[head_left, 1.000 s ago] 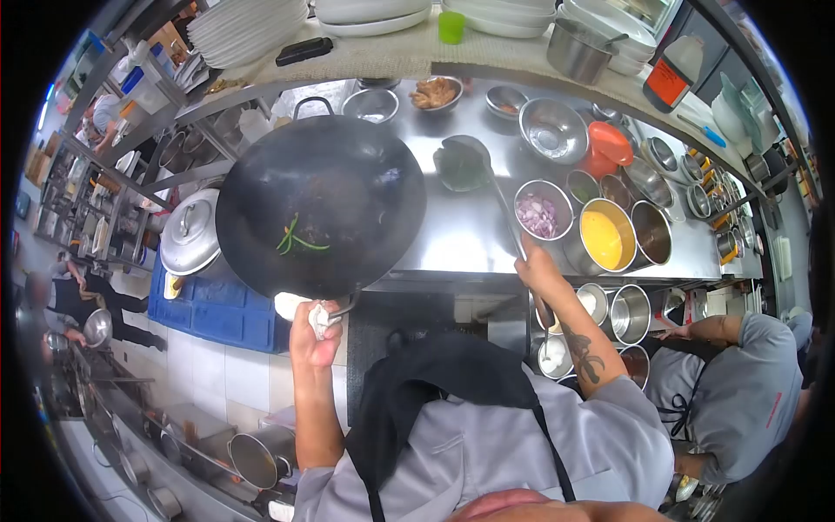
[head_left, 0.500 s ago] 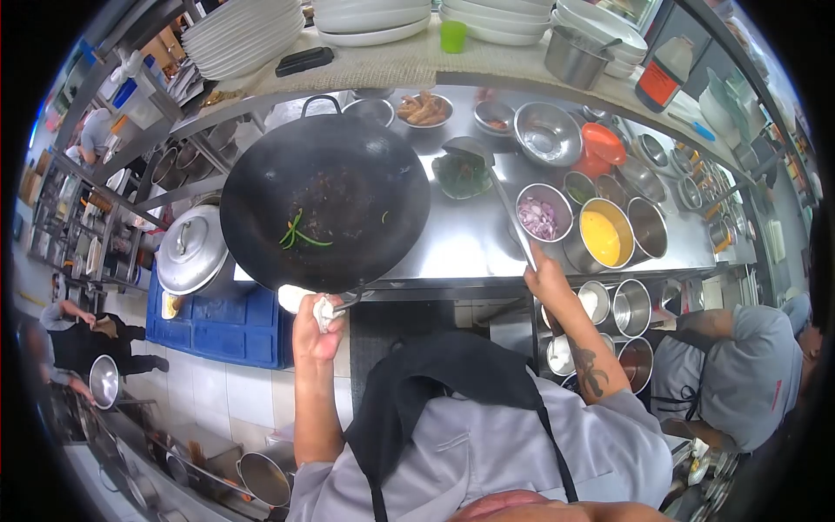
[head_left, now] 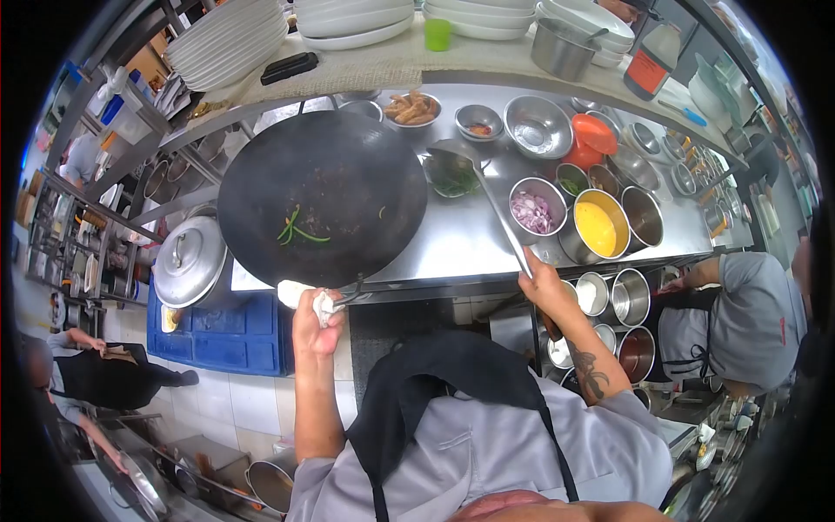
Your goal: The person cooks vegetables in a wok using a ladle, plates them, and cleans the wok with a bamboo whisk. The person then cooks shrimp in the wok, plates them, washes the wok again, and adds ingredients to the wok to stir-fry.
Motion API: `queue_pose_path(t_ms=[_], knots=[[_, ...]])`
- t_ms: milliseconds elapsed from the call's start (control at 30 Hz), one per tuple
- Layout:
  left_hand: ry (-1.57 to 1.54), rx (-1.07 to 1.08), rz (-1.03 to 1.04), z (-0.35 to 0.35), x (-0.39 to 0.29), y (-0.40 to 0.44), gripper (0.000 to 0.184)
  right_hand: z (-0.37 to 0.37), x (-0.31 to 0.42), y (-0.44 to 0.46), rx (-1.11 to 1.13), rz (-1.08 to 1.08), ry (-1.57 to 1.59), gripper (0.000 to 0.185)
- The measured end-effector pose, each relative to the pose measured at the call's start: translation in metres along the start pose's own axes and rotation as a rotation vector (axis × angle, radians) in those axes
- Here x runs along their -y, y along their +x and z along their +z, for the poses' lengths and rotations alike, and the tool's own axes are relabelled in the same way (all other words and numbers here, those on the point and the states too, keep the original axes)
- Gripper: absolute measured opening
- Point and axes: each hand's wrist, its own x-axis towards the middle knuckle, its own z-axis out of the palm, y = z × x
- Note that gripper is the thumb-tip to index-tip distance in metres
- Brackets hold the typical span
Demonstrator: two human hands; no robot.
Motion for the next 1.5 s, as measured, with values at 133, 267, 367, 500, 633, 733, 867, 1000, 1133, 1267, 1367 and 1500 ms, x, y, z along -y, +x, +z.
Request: queue_pose_path(t_ms=[133,267,367,500,633,733,867,1000,1133,1267,1367,1500], knots=[[0.007,0.052,0.001,-0.001,0.001,0.003,0.012,-0.001,-0.008,-0.006,-0.048,-0.093,0.001,0.056],[0.031,-0.009,0.042,0.008,0.007,0.006,0.011,-0.011,-0.006,-0.011,-0.063,-0.072,-0.12,0.056],[0.033,-0.051,0.037,0.018,0.016,-0.003,0.009,-0.024,-0.006,-0.016,-0.063,-0.19,-0.13,0.056],[0.092,-0.042,0.052,0.019,0.02,0.012,0.004,-0.026,0.011,0.016,0.086,-0.271,0.035,0.056],[0.063,-0.038,0.06,0.038,0.031,0.02,0.004,0.007,0.064,0.09,0.044,-0.424,0.05,0.052],[0.057,-0.012,0.033,0.042,0.035,0.024,0.005,0.041,0.079,0.106,0.113,-0.517,0.118,0.049],[0.078,0.006,0.037,0.048,0.033,0.042,0.007,-0.001,0.06,0.05,0.196,-0.62,-0.179,0.054],[0.069,-0.008,0.045,0.051,0.028,0.047,0.008,-0.065,0.021,0.034,0.134,-0.575,-0.513,0.061],[0.065,0.012,0.091,0.06,0.028,0.046,0.008,-0.061,0.039,0.079,0.027,-0.531,-0.559,0.062],[0.099,0.016,0.069,0.068,0.024,0.055,0.008,-0.028,0.05,0.096,-0.037,-0.613,-0.577,0.062],[0.112,-0.004,0.098,0.077,0.024,0.054,0.009,-0.062,0.026,0.07,-0.049,-0.731,-0.501,0.06],[0.123,0.002,0.082,0.079,0.03,0.062,0.011,-0.078,0.028,0.076,0.009,-0.499,-0.554,0.059]])
